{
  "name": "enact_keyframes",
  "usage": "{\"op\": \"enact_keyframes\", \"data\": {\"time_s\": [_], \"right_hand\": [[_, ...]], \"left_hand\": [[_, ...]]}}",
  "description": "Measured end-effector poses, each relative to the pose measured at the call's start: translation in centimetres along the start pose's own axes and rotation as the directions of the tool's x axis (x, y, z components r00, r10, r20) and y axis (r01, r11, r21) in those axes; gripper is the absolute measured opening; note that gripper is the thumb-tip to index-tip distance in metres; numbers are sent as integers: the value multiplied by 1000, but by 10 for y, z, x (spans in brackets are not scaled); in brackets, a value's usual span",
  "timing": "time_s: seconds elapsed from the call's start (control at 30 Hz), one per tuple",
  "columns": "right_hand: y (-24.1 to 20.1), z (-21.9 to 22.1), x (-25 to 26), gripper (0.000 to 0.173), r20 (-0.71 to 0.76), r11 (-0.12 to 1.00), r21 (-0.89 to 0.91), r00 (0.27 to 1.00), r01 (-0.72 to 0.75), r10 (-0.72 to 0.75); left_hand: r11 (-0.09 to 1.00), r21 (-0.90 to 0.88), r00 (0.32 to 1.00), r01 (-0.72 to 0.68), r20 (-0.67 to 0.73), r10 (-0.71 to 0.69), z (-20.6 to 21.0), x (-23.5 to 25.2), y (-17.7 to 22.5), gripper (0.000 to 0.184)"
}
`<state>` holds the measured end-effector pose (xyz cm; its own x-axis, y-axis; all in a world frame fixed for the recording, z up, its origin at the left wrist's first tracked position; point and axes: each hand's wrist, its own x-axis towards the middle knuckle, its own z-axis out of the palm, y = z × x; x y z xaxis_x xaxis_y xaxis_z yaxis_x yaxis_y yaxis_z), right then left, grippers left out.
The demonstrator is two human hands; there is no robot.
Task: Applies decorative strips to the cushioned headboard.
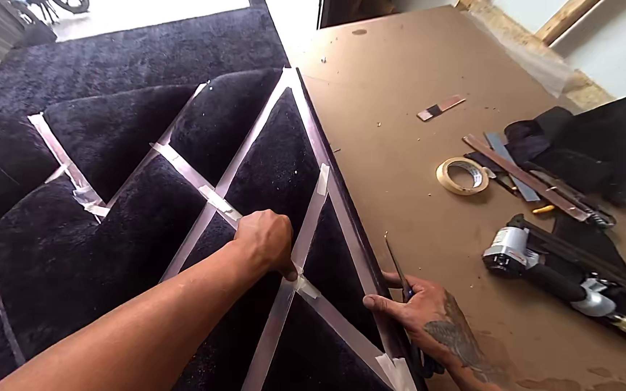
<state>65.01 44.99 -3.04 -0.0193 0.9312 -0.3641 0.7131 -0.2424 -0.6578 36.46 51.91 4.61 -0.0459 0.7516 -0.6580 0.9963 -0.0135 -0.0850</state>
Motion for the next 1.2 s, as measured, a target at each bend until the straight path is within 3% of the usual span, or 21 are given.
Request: {"op": "enact_keyframes", "data": {"time_s": [0.13, 0.33, 0.4, 0.5, 0.57, 0.67, 0.77, 0.87, 1.0, 1.2], "right_hand": [[-1, 2, 3, 66, -25, 997, -53, 998, 49, -51], [5, -15, 27, 60, 126, 997, 16, 989, 71, -72], [19, -26, 33, 54, -12, 996, -63, 998, 58, -59], [47, -31, 43, 65, -250, 941, -339, 966, -18, -72], [63, -27, 46, 61, -267, 884, -467, 954, -5, -136], [76, -17, 53, 57, -222, 810, -580, 940, 85, -258], [74, -21, 68, 57, -145, 773, -613, 939, 163, -313], [68, -32, 89, 58, -47, 758, -606, 941, 240, -336], [61, -37, 129, 51, -23, 752, -574, 912, 323, -409], [55, -30, 174, 37, -63, 733, -528, 841, 428, -537]], "left_hand": [[999, -40, 1000, -16, -20, 15, -2, -5, -4, 56], [997, -73, 997, -40, -75, 34, 0, -12, -7, 61], [990, -103, 988, -101, -128, 87, 14, -11, -19, 57], [982, -151, 963, -117, -259, 75, 37, -14, -42, 47], [972, -232, 940, -33, -336, -49, 47, -19, -52, 58], [928, -360, 902, 94, -364, -233, 53, -18, -54, 90], [897, -402, 897, 182, -306, -319, 54, -10, -51, 121], [898, -375, 912, 229, -241, -333, 52, -7, -48, 125], [896, -331, 910, 298, -184, -370, 46, -4, -45, 125], [905, -279, 878, 320, -271, -394, 56, -1, -42, 130]]}}
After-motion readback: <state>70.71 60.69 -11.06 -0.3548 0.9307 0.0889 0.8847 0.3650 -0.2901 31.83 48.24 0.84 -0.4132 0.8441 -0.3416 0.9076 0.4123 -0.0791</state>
